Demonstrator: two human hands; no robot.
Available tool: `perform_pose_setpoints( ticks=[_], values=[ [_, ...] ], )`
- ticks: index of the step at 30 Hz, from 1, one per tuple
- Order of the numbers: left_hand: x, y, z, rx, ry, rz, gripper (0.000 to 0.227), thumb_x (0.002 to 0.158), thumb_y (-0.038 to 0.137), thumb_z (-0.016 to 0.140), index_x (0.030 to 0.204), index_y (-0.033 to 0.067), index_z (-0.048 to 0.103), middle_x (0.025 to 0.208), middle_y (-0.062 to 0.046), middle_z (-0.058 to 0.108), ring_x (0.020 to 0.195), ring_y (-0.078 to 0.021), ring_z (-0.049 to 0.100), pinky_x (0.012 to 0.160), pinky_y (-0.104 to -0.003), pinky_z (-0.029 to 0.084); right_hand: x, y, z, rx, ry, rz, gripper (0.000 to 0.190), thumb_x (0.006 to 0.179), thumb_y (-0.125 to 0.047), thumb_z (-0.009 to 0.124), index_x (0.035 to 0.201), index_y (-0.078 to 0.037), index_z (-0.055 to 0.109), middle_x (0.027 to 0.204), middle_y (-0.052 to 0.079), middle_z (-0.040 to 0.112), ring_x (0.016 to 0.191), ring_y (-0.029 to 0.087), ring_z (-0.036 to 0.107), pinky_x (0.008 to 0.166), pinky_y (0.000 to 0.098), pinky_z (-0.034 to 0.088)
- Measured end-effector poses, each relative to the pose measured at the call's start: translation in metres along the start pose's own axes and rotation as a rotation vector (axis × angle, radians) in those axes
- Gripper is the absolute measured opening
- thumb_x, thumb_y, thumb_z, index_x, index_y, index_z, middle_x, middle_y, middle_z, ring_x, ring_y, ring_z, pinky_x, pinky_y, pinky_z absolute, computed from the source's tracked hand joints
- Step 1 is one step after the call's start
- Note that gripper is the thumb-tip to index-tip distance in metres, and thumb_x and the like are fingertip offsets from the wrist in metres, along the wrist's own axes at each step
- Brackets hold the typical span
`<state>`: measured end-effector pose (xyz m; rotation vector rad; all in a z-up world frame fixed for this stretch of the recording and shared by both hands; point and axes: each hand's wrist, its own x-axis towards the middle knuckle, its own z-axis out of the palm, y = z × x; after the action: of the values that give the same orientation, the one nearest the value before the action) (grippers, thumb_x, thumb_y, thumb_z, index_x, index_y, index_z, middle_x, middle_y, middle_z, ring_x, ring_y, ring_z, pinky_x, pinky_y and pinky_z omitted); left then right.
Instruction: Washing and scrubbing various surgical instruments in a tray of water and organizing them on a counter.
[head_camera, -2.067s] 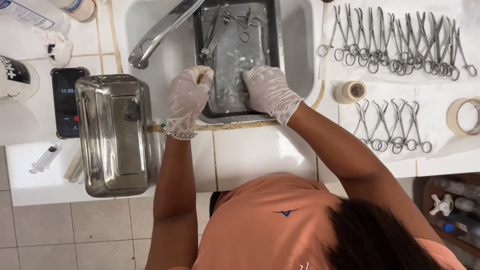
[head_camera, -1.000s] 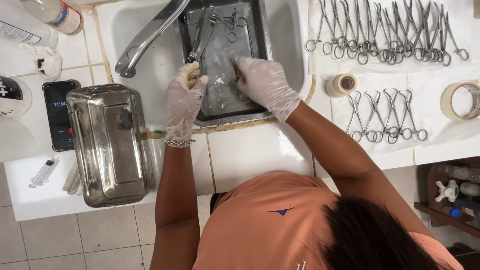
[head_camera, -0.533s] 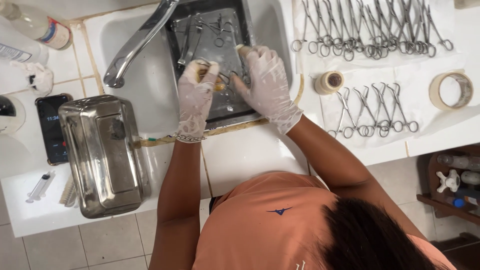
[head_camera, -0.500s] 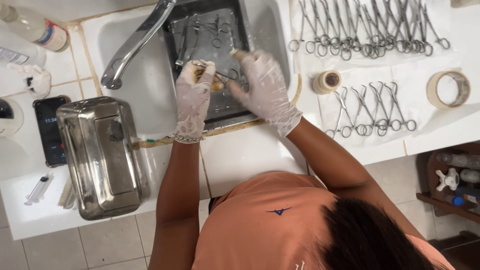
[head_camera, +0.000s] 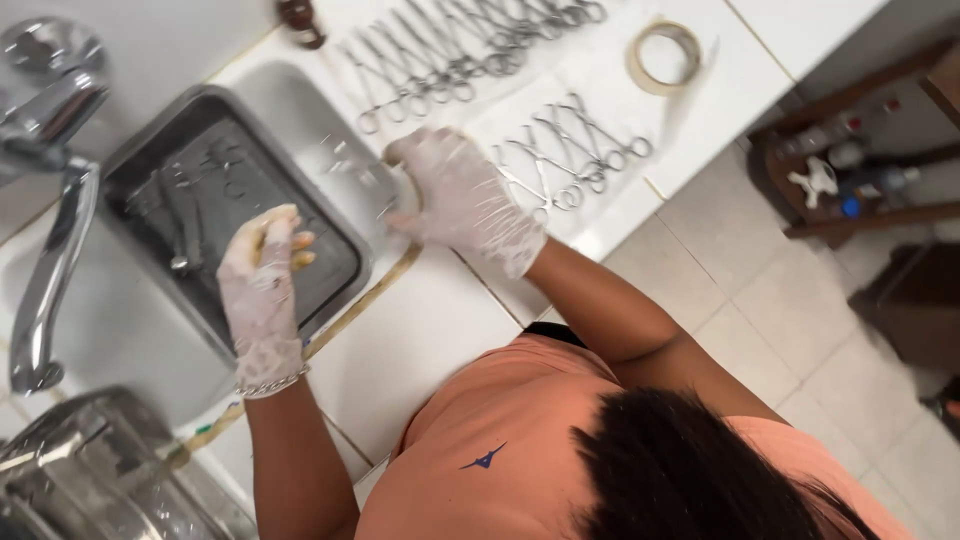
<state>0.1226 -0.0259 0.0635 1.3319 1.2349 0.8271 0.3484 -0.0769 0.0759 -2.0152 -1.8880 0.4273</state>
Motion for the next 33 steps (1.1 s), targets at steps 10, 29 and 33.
perform_pose_setpoints(
  ticks=[10, 29, 33],
  values=[
    [0.002, -0.031, -0.004, -0.019, 0.005, -0.115, 0.024, 0.104, 0.024, 0.058, 0.12, 0.01, 0.069, 0.119, -0.001, 0.067, 0.088, -0.0095, 0.069, 0.074, -0.021, 0.059, -0.096, 0.164, -0.084, 0.074, 0.1, 0.759, 0.056, 0.083, -0.036, 0.072, 0.133, -0.013, 0.062, 0.118, 0.01, 0.063, 0.113, 0.029, 0.055, 0.097, 0.0473, 0.046],
    [0.026, -0.051, -0.071, 0.125, 0.147, -0.05, 0.032, 0.098, 0.025, 0.056, 0.122, 0.0094, 0.07, 0.118, -0.003, 0.072, 0.088, -0.0126, 0.074, 0.07, -0.022, 0.06, -0.087, 0.204, -0.073, -0.41, -0.177, 0.809, 0.052, 0.083, -0.064, 0.064, 0.105, -0.018, 0.073, 0.096, 0.022, 0.076, 0.092, 0.045, 0.072, 0.07, 0.0489, 0.051],
    [0.052, -0.101, -0.102, 0.14, 0.308, -0.059, 0.027, 0.097, 0.021, 0.06, 0.119, 0.0145, 0.072, 0.101, -0.001, 0.074, 0.081, -0.0072, 0.071, 0.063, -0.02, 0.059, -0.064, 0.165, -0.065, -0.462, -0.077, 0.736, 0.066, 0.093, -0.059, 0.055, 0.144, -0.021, 0.067, 0.126, 0.005, 0.074, 0.114, 0.04, 0.066, 0.088, 0.0523, 0.048]
  ],
)
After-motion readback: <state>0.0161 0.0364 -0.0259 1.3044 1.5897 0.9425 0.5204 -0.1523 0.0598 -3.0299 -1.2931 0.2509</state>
